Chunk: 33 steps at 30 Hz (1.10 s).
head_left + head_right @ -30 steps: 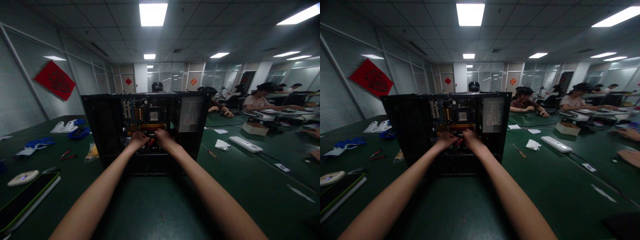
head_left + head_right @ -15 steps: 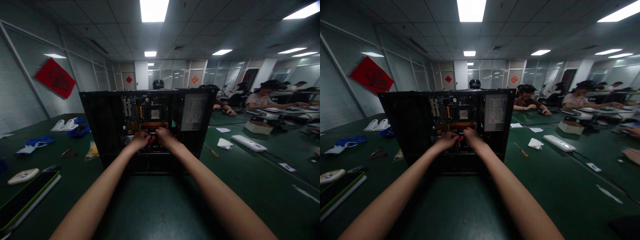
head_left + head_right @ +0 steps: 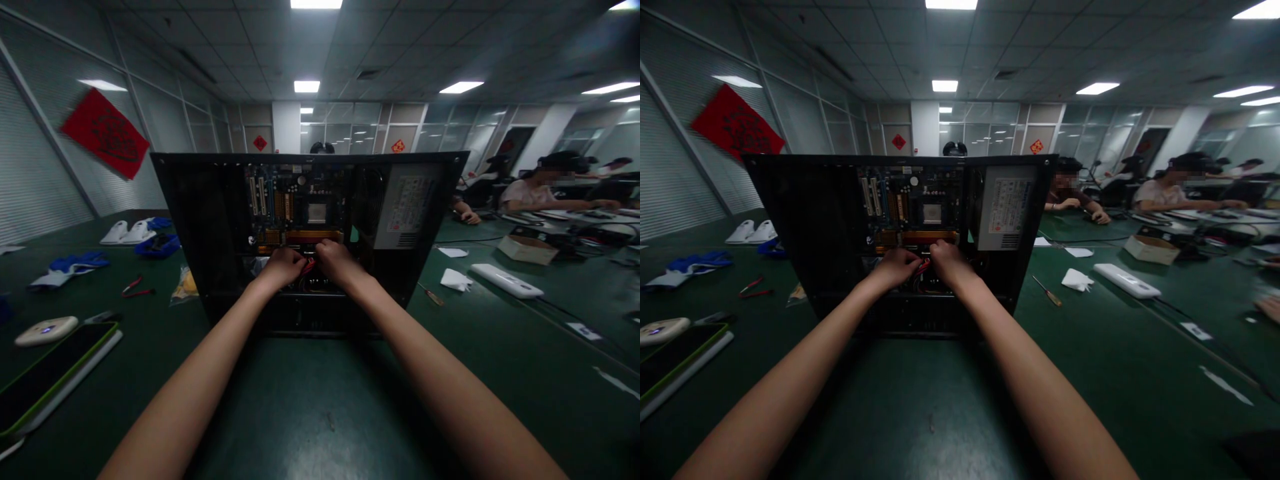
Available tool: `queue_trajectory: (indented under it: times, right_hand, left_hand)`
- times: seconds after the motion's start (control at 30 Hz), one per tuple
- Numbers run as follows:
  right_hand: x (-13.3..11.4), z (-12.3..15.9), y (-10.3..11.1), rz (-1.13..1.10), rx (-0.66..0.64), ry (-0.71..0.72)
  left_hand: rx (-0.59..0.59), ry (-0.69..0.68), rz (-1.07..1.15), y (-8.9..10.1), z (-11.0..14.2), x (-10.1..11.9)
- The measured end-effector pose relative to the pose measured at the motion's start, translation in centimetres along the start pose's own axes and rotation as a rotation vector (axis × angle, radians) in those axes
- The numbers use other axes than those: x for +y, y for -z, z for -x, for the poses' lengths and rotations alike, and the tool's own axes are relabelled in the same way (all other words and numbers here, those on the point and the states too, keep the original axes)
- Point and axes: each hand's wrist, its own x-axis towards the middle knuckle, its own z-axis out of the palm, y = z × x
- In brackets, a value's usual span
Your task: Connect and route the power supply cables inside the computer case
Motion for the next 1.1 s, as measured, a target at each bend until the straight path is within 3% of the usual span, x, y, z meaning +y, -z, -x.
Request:
queue_trajectory:
  times: [0.77, 1.1]
  right_hand:
    - [-0.8, 0.6, 0.5, 0.039, 0.005, -0.049]
    - [-0.2, -0.4, 0.1, 0.066, -0.028, -0.028]
  left_hand:
    - [0.014, -0.010, -0.079, 0.2, 1.3, 0.6]
    - [0.018, -0.028, -0.053, 0.1, 1.4, 0.7]
